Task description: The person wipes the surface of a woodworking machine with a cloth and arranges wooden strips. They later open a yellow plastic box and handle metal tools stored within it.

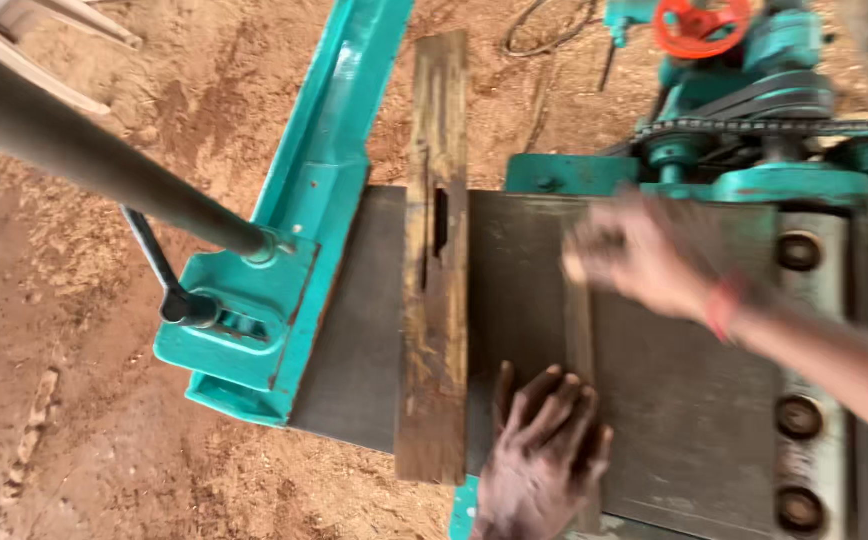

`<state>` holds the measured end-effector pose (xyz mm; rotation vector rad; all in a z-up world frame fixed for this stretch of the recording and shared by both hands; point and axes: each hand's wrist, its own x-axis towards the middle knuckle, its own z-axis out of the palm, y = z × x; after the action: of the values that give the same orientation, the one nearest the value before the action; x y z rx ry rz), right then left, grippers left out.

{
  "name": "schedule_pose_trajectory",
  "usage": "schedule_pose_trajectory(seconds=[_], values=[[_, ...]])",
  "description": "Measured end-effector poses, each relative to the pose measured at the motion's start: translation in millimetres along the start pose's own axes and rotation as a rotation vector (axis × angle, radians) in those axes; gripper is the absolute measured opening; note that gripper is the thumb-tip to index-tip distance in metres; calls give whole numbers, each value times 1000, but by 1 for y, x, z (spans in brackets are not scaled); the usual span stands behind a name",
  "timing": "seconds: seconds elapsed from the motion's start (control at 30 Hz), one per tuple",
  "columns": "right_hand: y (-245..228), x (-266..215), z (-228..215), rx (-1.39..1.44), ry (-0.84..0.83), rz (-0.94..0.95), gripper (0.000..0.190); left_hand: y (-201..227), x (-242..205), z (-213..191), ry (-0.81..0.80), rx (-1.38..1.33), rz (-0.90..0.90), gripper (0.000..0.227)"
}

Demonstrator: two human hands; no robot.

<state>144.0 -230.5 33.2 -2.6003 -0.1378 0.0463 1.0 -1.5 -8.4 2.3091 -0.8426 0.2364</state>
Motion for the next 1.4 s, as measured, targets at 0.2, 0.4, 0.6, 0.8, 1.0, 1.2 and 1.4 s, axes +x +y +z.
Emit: schedule_pose_trajectory(seconds=[0.2, 0.4, 0.6, 0.8, 1.0, 1.2, 1.4], values=[[-17, -23, -3, 37, 140, -151, 25, -1, 6, -4, 19, -3, 14, 36], [8, 40, -4, 78, 274, -209, 36, 4, 3, -5, 8, 7, -24, 35], [-8, -27, 13, 349, 136, -225, 34, 9, 1, -9, 19, -12, -35, 35], [0, 0, 1, 33, 498, 84, 37, 11, 8, -16, 22, -11, -12, 37], [-9, -96, 27, 3, 476, 65, 31, 10, 6, -9, 53, -10, -33, 41], [-24, -131, 29, -3, 496, 80, 30, 13, 3, -9, 57, -25, -39, 41], [-31, -125, 27, -70, 466, 136, 30, 15, 4, -14, 76, -20, -34, 37]])
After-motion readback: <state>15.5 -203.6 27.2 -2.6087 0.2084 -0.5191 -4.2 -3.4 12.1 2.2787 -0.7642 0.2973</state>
